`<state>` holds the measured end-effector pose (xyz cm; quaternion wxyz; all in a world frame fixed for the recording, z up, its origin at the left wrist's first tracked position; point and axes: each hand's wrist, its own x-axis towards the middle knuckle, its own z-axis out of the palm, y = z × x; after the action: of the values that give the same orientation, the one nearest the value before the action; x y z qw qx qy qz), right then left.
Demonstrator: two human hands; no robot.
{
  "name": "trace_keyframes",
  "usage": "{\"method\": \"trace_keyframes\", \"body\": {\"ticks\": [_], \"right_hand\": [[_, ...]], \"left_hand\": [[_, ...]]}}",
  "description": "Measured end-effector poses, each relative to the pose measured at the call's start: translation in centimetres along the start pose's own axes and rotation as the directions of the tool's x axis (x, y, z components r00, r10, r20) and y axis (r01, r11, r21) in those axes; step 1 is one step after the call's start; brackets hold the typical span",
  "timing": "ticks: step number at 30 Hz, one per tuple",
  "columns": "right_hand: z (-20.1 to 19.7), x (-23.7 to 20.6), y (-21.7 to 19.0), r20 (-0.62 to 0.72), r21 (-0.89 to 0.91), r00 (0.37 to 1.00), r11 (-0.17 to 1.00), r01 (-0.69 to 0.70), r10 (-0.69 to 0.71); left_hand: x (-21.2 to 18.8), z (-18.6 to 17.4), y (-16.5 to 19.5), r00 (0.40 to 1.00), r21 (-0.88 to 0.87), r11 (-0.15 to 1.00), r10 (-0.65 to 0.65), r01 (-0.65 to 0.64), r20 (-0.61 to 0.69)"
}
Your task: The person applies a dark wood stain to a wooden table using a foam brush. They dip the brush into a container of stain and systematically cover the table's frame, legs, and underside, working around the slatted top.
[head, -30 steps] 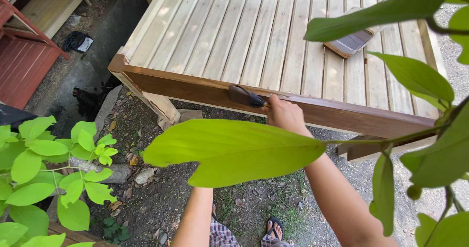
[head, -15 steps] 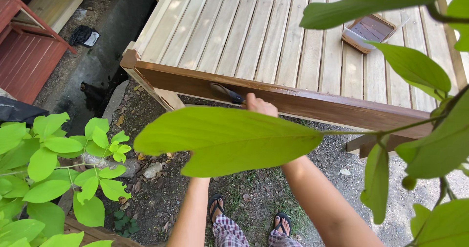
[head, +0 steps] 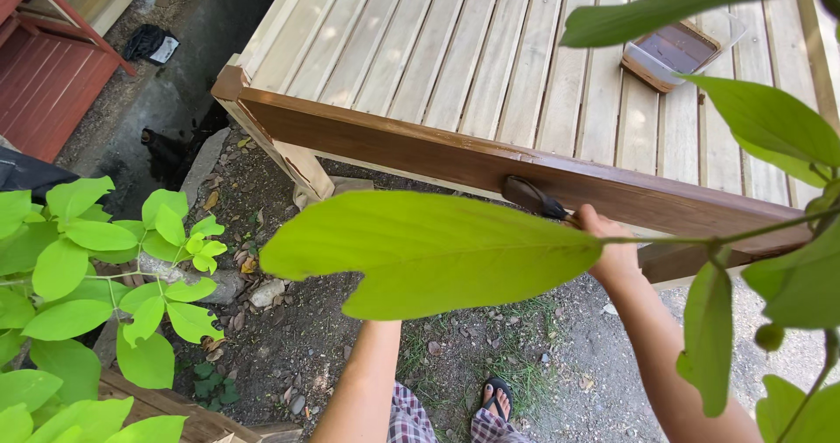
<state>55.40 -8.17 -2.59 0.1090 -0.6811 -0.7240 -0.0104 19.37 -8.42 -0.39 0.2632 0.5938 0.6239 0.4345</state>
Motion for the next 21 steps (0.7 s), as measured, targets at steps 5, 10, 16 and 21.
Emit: {"method": "trace_keyframes", "body": {"ticks": [5, 10, 16, 21], "right_hand": [[2.1, 5.2, -12.7, 0.254, 0.029, 0.967, 0.999, -0.018, 0.011], [4.9, 8.9, -24.8, 0.309, 0.076, 0.949, 0.993, -0.094, 0.067], [5.5, 8.8, -25.1, 0.288, 0.076, 0.953, 0.990, -0.117, 0.091], [3.8, 5.7, -14.6, 0.209, 0.018, 0.974, 0.996, -0.089, 0.083]], "left_hand": [[-0.1, -1.4, -1.6, 1.000, 0.001, 1.000, -0.010, 0.010, 0.018], [0.1, -4.9, -4.4, 0.999, 0.060, 0.997, -0.054, 0.054, 0.000], [1.2, -6.7, -4.9, 0.999, 0.115, 0.992, -0.047, 0.049, -0.025], [1.7, -3.9, -2.5, 1.000, 0.090, 0.996, 0.019, -0.018, -0.006]]}}
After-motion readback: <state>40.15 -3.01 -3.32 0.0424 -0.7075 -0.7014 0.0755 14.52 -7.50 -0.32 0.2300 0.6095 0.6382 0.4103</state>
